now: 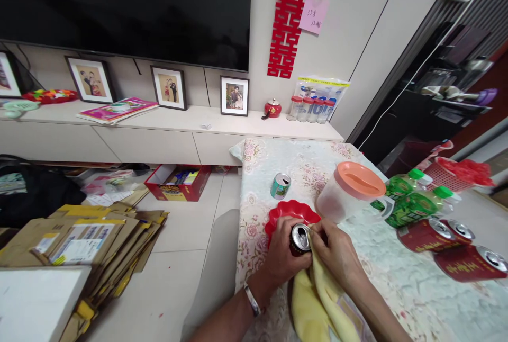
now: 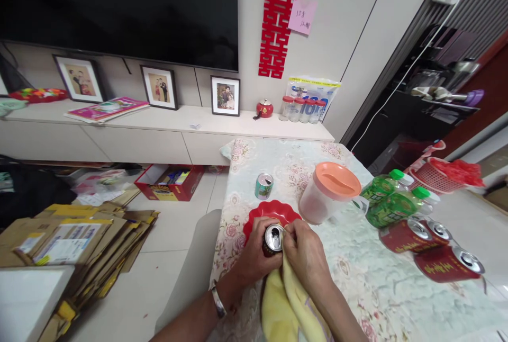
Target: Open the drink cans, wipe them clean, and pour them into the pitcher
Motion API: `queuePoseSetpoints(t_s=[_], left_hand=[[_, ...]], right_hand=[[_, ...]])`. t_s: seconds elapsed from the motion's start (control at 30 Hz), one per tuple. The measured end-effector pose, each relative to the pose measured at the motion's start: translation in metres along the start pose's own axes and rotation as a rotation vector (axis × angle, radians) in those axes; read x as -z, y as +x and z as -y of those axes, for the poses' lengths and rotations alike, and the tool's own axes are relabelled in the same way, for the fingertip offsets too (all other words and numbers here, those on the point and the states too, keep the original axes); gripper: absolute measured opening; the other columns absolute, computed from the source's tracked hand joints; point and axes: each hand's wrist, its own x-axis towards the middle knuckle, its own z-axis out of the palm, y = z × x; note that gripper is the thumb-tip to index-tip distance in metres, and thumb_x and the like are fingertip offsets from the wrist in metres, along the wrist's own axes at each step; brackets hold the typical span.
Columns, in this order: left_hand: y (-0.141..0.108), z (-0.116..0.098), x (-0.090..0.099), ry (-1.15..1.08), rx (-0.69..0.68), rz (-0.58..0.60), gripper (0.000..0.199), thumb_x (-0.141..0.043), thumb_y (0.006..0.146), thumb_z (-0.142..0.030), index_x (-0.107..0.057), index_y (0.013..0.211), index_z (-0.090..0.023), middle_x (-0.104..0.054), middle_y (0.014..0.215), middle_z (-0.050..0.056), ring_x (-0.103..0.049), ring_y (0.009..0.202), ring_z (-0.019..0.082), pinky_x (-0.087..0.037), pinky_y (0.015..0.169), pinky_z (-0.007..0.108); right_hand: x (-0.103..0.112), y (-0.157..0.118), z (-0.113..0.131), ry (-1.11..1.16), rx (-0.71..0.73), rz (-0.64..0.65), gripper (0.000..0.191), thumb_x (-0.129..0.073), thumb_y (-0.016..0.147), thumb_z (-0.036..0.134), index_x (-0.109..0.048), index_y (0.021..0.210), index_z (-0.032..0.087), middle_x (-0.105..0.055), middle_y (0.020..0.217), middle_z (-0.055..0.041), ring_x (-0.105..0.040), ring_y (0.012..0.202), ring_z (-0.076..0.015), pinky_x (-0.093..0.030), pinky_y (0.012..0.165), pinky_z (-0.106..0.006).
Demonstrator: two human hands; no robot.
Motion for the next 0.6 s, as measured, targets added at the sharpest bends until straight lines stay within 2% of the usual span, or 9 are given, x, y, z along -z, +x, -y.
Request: queuePoseSetpoints(t_s=[0.13, 0.23, 0.47, 0.6], left_hand=[[-0.001, 0.002, 0.007, -0.082, 0.007, 0.083, 0.076, -0.072, 0.066, -0.009, -0.05, 0.137, -0.023, -0.055, 0.138, 0.012, -0.054, 0.132, 0.034, -0.045, 0.116, 0.056], [-0.003, 0.003, 0.01, -0.146, 0.032, 0.117, 0.075, -0.069, 0.07, -0.009, -0.048, 0.14, -0.022, -0.057, 0.14, 0.013, -0.057, 0.131, 0.033, -0.046, 0.115, 0.054], [-0.004, -0.001, 0.008, -0.175, 0.044, 0.078, 0.072, -0.07, 0.07, -0.01, -0.049, 0.137, -0.022, -0.057, 0.138, 0.012, -0.057, 0.13, 0.033, -0.046, 0.114, 0.055], [-0.004, -0.003, 0.006, -0.169, 0.059, 0.05, 0.07, -0.071, 0.068, -0.009, -0.051, 0.134, -0.022, -0.059, 0.134, 0.011, -0.059, 0.127, 0.032, -0.047, 0.112, 0.055]], right_hand=[[0.0, 0.006, 0.002, 0.019, 0.019, -0.003, 0.017, -0.045, 0.082, 0.038, -0.049, 0.069, 0.028, -0.064, 0.066, -0.0014, -0.059, 0.063, -0.0202, -0.043, 0.062, -0.033], [0.0, 0.008, 0.001, 0.031, 0.034, -0.009, 0.019, -0.046, 0.083, 0.039, -0.05, 0.068, 0.028, -0.063, 0.066, -0.001, -0.058, 0.062, -0.0195, -0.043, 0.062, -0.033], [-0.005, 0.002, -0.006, 0.04, 0.031, -0.065, 0.018, -0.048, 0.088, 0.037, -0.056, 0.076, 0.027, -0.068, 0.071, -0.0014, -0.063, 0.065, -0.0205, -0.046, 0.064, -0.033], [-0.009, -0.007, -0.008, 0.032, 0.052, -0.122, 0.023, -0.05, 0.093, 0.043, -0.06, 0.081, 0.027, -0.069, 0.079, -0.0042, -0.067, 0.071, -0.0229, -0.049, 0.068, -0.035]])
